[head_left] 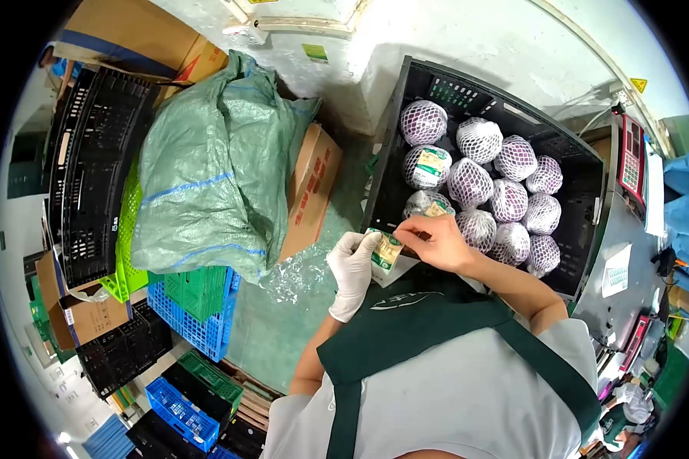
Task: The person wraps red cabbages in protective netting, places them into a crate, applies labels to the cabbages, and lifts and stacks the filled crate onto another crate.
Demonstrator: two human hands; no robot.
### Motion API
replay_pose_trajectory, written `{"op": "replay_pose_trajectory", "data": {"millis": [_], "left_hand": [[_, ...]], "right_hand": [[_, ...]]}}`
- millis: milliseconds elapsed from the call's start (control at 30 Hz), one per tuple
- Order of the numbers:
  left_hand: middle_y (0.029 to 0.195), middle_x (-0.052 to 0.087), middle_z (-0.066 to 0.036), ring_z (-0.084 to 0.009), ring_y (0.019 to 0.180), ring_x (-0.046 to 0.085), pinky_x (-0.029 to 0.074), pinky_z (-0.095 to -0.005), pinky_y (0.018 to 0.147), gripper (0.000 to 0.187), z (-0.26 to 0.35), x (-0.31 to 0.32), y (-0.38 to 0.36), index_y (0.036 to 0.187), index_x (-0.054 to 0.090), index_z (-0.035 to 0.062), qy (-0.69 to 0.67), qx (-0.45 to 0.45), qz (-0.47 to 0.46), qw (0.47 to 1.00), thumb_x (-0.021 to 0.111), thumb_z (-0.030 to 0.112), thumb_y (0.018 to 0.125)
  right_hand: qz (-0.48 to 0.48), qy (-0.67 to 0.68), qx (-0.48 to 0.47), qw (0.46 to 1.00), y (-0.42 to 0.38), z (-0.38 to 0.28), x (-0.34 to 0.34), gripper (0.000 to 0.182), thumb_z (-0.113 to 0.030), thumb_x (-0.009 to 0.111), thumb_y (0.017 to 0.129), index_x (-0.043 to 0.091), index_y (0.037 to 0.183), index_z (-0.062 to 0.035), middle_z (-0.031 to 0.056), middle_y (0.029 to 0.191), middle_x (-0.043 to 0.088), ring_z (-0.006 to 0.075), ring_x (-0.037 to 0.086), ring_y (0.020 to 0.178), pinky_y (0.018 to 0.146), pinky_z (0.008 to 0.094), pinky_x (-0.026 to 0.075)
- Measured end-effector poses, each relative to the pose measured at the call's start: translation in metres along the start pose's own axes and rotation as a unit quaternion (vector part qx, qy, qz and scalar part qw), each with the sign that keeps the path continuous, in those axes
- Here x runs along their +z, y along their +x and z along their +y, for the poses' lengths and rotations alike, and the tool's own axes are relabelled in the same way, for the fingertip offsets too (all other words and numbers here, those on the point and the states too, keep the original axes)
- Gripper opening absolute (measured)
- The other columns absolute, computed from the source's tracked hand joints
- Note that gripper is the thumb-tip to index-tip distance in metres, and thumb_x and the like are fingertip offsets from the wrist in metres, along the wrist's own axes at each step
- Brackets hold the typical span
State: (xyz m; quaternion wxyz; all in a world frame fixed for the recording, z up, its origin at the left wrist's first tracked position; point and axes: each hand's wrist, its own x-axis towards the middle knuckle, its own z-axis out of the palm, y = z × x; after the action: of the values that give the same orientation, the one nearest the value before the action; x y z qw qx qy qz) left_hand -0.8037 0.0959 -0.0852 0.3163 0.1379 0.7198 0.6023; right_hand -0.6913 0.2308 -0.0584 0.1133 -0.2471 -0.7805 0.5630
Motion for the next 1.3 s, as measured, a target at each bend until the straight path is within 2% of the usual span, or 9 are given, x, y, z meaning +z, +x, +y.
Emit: {"op": "replay_pose_trajectory", "data": {"millis": [67, 233, 367, 467, 600, 800, 967, 1200, 1300], "left_hand": [[0.053, 0.048, 0.008, -0.0003, 0.050, 0.036, 0.030, -0.0171, 0.045, 0.019, -0.002, 0.003, 0.002, 0.062, 0.060, 0.0010, -0.002, 0.030, 0.018, 0.999, 0.071, 0.008, 0.075], [0.073, 0.060, 0.002, -0.0025, 0.065, 0.049, 0.042, -0.0174, 0.060, 0.010, -0.002, 0.002, 0.002, 0.084, 0.065, -0.0009, -0.076, 0.006, -0.051, 0.996, 0.067, 0.007, 0.079], [0.100, 0.061, -0.007, -0.0090, 0.090, 0.056, 0.044, -0.0220, 0.081, 0.029, 0.009, 0.006, 0.003, 0.114, 0.053, -0.0008, -0.104, 0.025, -0.126, 0.986, 0.057, 0.002, 0.085], [0.103, 0.061, -0.009, -0.0122, 0.095, 0.056, 0.043, -0.0237, 0.085, 0.032, 0.015, 0.010, 0.003, 0.118, 0.050, -0.0014, -0.151, 0.011, -0.118, 0.981, 0.055, 0.000, 0.086], [0.096, 0.063, -0.009, -0.0132, 0.088, 0.059, 0.046, -0.0238, 0.081, 0.027, 0.012, 0.007, 0.009, 0.110, 0.056, -0.0039, -0.111, -0.003, -0.105, 0.988, 0.057, -0.005, 0.082], [0.095, 0.064, -0.013, -0.0157, 0.089, 0.061, 0.047, -0.0251, 0.082, 0.022, 0.018, 0.022, 0.007, 0.101, 0.059, -0.0043, -0.146, 0.018, -0.083, 0.986, 0.057, -0.008, 0.080], [0.067, 0.062, -0.001, -0.0057, 0.061, 0.056, 0.046, -0.0195, 0.056, 0.011, 0.003, 0.017, 0.013, 0.076, 0.061, -0.0016, -0.060, -0.018, 0.011, 0.998, 0.070, 0.005, 0.074], [0.091, 0.064, -0.006, -0.0090, 0.081, 0.059, 0.048, -0.0232, 0.071, 0.031, 0.015, 0.027, 0.004, 0.098, 0.059, -0.0021, -0.056, -0.065, -0.203, 0.975, 0.071, 0.001, 0.070], [0.091, 0.064, -0.007, -0.0113, 0.078, 0.060, 0.049, -0.0252, 0.071, 0.027, 0.024, 0.014, 0.005, 0.102, 0.058, -0.0043, -0.048, -0.154, -0.206, 0.965, 0.064, 0.003, 0.076]], "right_hand": [[0.002, 0.083, 0.054, 0.995, 0.003, -0.006, -0.007, 0.011, -0.010, 0.061, 0.082, 0.062, 0.083, 0.0011, 0.0069, 0.067, 0.063, 0.0093, 0.060, 0.058, 0.055, 0.0219, 0.049], [-0.101, 0.094, 0.081, 0.987, 0.017, 0.001, -0.023, 0.031, -0.011, 0.072, 0.072, 0.060, 0.098, 0.0004, 0.0078, 0.094, 0.062, 0.0100, 0.059, 0.080, 0.067, 0.0223, 0.050], [-0.066, 0.020, 0.033, 0.997, 0.009, 0.020, -0.003, 0.021, -0.021, 0.070, 0.073, 0.058, 0.074, -0.0032, 0.0088, 0.057, 0.058, 0.0142, 0.055, 0.049, 0.045, 0.0303, 0.040], [-0.024, -0.018, 0.020, 0.999, 0.007, 0.009, 0.001, 0.021, -0.020, 0.070, 0.072, 0.060, 0.077, -0.0030, 0.0100, 0.058, 0.058, 0.0185, 0.055, 0.048, 0.045, 0.0296, 0.041], [0.023, -0.037, -0.072, 0.996, 0.006, 0.005, 0.001, 0.023, -0.019, 0.071, 0.072, 0.062, 0.085, -0.0029, 0.0102, 0.060, 0.059, 0.0192, 0.057, 0.049, 0.047, 0.0295, 0.044], [0.039, 0.028, 0.017, 0.999, 0.007, 0.012, -0.001, 0.018, -0.018, 0.068, 0.076, 0.064, 0.086, -0.0033, 0.0088, 0.061, 0.061, 0.0150, 0.059, 0.051, 0.048, 0.0269, 0.045], [0.039, -0.012, -0.008, 0.999, 0.006, 0.006, -0.001, 0.017, -0.019, 0.066, 0.076, 0.065, 0.082, -0.0031, 0.0103, 0.060, 0.060, 0.0174, 0.057, 0.048, 0.046, 0.0284, 0.043], [0.168, -0.006, -0.115, 0.979, 0.080, 0.030, -0.056, 0.011, -0.016, 0.065, 0.077, 0.067, 0.078, -0.0051, 0.0089, 0.069, 0.065, 0.0129, 0.062, 0.060, 0.055, 0.0267, 0.048], [0.255, -0.075, 0.052, 0.963, 0.143, 0.095, -0.098, 0.033, -0.027, 0.072, 0.070, 0.054, 0.063, -0.0003, 0.0064, 0.055, 0.055, 0.0111, 0.046, 0.047, 0.047, 0.0292, 0.040]]}}
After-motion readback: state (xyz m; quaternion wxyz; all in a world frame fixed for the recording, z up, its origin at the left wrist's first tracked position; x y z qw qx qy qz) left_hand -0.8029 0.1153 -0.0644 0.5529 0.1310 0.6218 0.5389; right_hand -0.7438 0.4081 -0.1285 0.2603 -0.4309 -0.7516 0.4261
